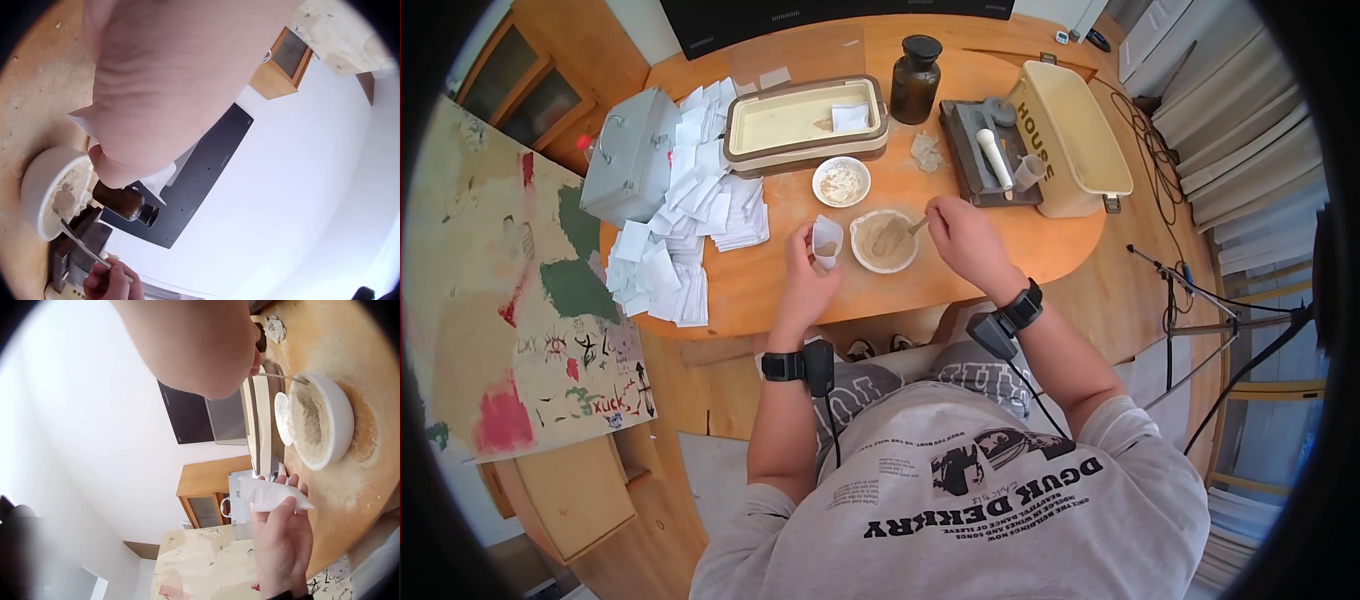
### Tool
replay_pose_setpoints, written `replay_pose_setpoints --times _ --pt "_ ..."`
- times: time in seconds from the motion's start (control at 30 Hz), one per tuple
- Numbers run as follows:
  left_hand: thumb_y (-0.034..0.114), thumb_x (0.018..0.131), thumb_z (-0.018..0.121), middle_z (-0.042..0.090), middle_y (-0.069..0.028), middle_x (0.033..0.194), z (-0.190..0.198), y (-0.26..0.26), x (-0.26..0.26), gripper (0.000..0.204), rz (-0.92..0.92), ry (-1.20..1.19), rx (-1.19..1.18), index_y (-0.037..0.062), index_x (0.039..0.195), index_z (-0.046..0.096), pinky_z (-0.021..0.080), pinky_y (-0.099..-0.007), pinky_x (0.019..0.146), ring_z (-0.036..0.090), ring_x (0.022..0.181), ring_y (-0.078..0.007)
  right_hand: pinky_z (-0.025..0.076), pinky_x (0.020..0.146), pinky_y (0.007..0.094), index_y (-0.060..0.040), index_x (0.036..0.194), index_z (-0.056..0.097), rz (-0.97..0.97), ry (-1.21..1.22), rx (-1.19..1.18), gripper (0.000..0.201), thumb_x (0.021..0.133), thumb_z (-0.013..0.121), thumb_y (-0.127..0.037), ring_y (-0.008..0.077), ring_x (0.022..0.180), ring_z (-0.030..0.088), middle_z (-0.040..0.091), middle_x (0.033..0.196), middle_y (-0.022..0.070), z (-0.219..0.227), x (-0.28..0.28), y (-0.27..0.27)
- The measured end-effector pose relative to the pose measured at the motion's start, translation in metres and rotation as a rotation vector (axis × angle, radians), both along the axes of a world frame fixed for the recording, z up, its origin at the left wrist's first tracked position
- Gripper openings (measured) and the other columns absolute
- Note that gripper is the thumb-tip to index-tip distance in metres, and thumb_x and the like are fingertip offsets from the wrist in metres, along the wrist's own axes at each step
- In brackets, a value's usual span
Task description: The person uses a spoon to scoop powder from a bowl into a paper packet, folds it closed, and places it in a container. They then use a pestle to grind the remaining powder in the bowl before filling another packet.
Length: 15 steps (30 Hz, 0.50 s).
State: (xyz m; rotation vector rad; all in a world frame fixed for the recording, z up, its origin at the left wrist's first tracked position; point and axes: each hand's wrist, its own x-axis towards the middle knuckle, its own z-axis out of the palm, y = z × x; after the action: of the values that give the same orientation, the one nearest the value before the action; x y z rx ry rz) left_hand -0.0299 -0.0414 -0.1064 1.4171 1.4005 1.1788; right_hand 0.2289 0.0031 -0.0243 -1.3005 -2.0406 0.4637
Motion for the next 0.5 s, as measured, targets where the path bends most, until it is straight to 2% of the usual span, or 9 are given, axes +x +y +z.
replay_pose_setpoints --times 0.13,0.2,0.23,0.3,0.33,0.4,0.43,0.5 --pt "0.002 0.083 0.068 0.044 -0.0163 0.134 0.011 -0.004 -0.002 0.065 -0.016 0.039 0.009 0.0037 0.141 0.039 0.045 -0.0401 0.106 0.047 0.130 -0.0319 0.052 0.071 0.0461 0.0029 0.095 0.064 -0.017 0.028 -0.022 0.016 0.097 0.056 -0.011 0.0404 0.078 0.065 0.067 0.084 0.0218 -0.024 -0.003 0.004" --pt "0.003 0.086 0.071 0.044 -0.0148 0.142 0.015 -0.004 -0.004 0.069 -0.059 0.135 -0.038 0.0054 0.145 0.035 0.042 -0.0390 0.111 0.046 0.135 -0.0255 0.053 0.068 0.0408 0.0035 0.094 0.065 -0.116 0.206 -0.314 0.018 0.097 0.055 -0.012 0.0329 0.072 0.068 0.068 0.078 0.0183 -0.031 -0.004 0.004" --pt "0.003 0.086 0.071 0.044 -0.0148 0.142 0.015 -0.004 -0.004 0.069 -0.060 0.135 -0.038 0.0054 0.145 0.035 0.042 -0.0390 0.111 0.046 0.135 -0.0255 0.053 0.068 0.0408 0.0035 0.094 0.065 -0.116 0.206 -0.314 0.018 0.097 0.055 -0.012 0.0329 0.072 0.068 0.068 0.078 0.0183 -0.035 -0.004 0.004" --pt "0.007 0.085 0.074 0.046 -0.0140 0.138 0.014 -0.004 -0.004 0.068 -0.071 0.160 0.003 0.0046 0.143 0.039 0.044 -0.0388 0.108 0.048 0.131 -0.0264 0.053 0.065 0.0345 0.0035 0.093 0.066 -0.164 0.308 -0.509 0.021 0.097 0.055 -0.013 0.0220 0.068 0.068 0.069 0.072 0.0132 -0.044 -0.005 0.005" --pt "0.007 0.085 0.074 0.046 -0.0140 0.138 0.018 -0.004 -0.003 0.068 -0.072 0.161 0.003 0.0046 0.143 0.039 0.044 -0.0388 0.108 0.048 0.131 -0.0264 0.053 0.065 0.0345 0.0035 0.093 0.066 -0.166 0.308 -0.509 0.021 0.097 0.055 -0.013 0.0220 0.068 0.068 0.069 0.072 0.0132 -0.046 -0.005 0.004" --pt "0.009 0.081 0.076 0.046 -0.0180 0.131 0.026 -0.004 0.001 0.066 -0.096 0.177 0.045 0.0038 0.138 0.043 0.042 -0.0404 0.106 0.049 0.124 -0.0344 0.048 0.060 0.0253 0.0008 0.097 0.066 -0.161 0.391 -0.553 0.021 0.101 0.053 -0.015 0.0097 0.065 0.059 0.069 0.078 0.0057 -0.052 -0.007 0.002" --pt "0.009 0.081 0.076 0.046 -0.0180 0.131 0.028 -0.003 0.002 0.066 -0.097 0.178 0.045 0.0038 0.138 0.043 0.042 -0.0404 0.106 0.049 0.124 -0.0344 0.048 0.060 0.0253 0.0008 0.097 0.066 -0.161 0.392 -0.553 0.021 0.101 0.053 -0.015 0.0097 0.065 0.059 0.069 0.078 0.0057 -0.058 -0.006 0.002" --pt "0.009 0.079 0.077 0.046 -0.0189 0.130 0.031 -0.003 0.004 0.065 -0.104 0.287 0.069 0.0037 0.137 0.045 0.040 -0.0430 0.107 0.047 0.124 -0.0379 0.050 0.062 0.0261 0.0015 0.098 0.066 -0.163 0.686 -0.646 0.022 0.102 0.052 -0.015 0.0110 0.067 0.061 0.068 0.078 0.0066 -0.069 -0.005 0.004"
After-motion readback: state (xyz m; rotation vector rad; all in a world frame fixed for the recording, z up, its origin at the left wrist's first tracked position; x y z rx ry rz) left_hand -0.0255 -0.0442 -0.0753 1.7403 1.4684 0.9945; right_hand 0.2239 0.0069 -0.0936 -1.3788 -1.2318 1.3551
